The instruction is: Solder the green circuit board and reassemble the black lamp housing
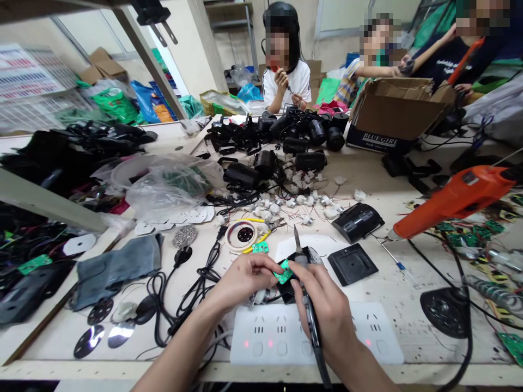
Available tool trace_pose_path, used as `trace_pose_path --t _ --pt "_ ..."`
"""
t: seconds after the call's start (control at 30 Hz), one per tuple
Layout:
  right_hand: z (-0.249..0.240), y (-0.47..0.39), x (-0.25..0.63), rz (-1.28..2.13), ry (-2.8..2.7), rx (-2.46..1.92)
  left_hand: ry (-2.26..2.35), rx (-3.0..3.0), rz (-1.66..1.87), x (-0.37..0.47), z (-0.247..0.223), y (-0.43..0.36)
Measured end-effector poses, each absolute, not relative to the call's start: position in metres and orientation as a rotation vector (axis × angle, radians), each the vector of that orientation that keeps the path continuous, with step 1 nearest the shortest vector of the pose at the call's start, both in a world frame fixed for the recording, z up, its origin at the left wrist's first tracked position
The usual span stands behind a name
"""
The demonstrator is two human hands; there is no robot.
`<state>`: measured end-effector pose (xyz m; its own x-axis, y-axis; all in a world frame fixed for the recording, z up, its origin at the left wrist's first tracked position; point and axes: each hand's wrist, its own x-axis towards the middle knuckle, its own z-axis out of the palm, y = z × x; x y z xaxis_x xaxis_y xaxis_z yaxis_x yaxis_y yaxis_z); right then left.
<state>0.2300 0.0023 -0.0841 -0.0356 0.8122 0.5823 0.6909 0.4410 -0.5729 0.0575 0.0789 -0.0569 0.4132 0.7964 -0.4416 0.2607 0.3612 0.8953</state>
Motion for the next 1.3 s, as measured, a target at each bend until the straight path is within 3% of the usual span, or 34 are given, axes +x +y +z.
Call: trace_pose_path --t 0.8,1.3 --pt "-0.092 -0.056 0.242 -0.028 -1.680 -1.103 1.163 1.189 0.462 0.061 -0.058 0.082" --pt "-0.091 -0.050 0.243 0.244 -1.774 -1.034 1.180 1.199 0.449 0.063 -0.055 0.080"
